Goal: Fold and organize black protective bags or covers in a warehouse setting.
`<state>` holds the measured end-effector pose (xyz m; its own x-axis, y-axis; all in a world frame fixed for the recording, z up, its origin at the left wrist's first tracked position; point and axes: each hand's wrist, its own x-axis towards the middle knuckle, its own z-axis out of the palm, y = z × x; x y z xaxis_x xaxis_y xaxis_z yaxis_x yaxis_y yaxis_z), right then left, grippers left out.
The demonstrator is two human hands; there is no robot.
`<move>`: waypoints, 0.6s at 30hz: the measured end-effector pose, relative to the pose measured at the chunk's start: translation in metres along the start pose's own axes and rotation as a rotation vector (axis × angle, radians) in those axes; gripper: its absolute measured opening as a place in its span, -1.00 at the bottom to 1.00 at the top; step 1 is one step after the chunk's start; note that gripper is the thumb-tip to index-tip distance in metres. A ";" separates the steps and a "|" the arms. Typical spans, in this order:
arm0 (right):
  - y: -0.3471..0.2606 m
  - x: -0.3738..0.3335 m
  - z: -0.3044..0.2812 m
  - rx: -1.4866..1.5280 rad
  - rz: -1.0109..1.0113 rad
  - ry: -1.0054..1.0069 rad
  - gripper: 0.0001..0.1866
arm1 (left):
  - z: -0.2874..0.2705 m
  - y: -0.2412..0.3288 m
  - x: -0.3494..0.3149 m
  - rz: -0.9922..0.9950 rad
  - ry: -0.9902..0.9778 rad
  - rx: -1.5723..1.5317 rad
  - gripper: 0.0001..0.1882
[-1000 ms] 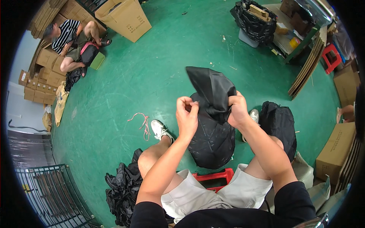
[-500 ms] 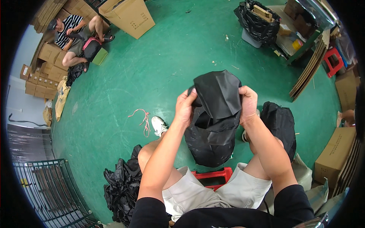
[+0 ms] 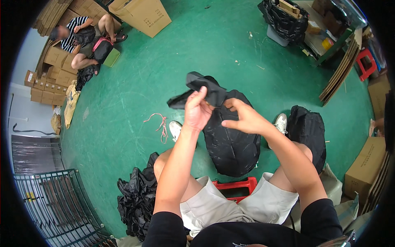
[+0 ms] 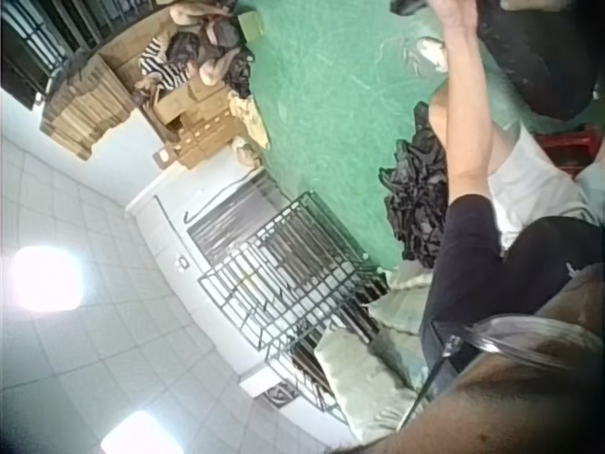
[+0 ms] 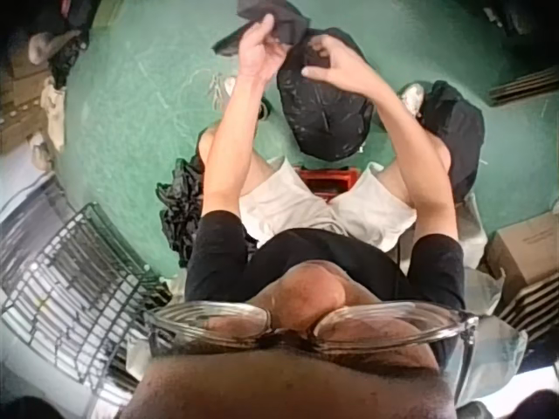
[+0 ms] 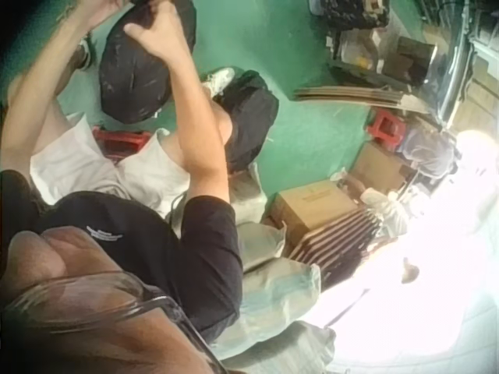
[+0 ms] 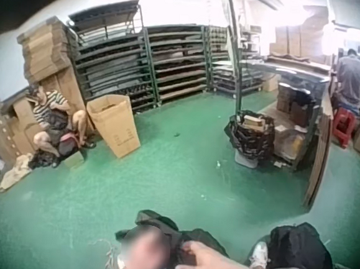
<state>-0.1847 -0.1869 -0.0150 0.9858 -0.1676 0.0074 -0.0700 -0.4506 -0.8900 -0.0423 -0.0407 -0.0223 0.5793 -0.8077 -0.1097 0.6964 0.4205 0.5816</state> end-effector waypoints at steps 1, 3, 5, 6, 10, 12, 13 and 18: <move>-0.004 0.000 0.006 0.000 0.004 -0.001 -0.38 | 0.007 -0.006 -0.003 -0.024 -0.047 -0.005 -0.72; -0.012 0.003 0.015 0.121 -0.014 0.197 -0.45 | 0.019 -0.014 -0.008 -0.053 -0.073 -0.020 -0.72; -0.012 0.007 0.011 0.135 0.057 0.168 -0.51 | 0.024 -0.012 -0.010 -0.082 -0.068 -0.027 -0.75; -0.013 0.009 0.008 0.152 0.127 0.141 -0.58 | 0.026 -0.012 -0.010 -0.084 -0.034 -0.027 -0.76; -0.032 0.012 -0.002 0.026 0.284 0.028 -0.72 | 0.000 0.002 -0.002 0.011 -0.164 -0.180 -0.75; -0.020 0.013 -0.006 0.050 0.239 0.108 -0.78 | -0.008 0.008 0.001 0.085 0.035 -0.198 -0.73; -0.017 0.014 -0.009 0.057 0.253 0.076 -0.79 | -0.007 0.013 0.001 0.106 0.096 -0.165 -0.71; -0.009 0.013 -0.023 0.289 0.358 -0.184 -0.73 | -0.007 0.024 -0.003 0.221 0.278 -0.061 -0.66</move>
<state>-0.1753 -0.2057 0.0035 0.9199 -0.0978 -0.3797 -0.3900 -0.1267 -0.9121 -0.0241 -0.0251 -0.0139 0.8061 -0.5548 -0.2061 0.5603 0.6032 0.5676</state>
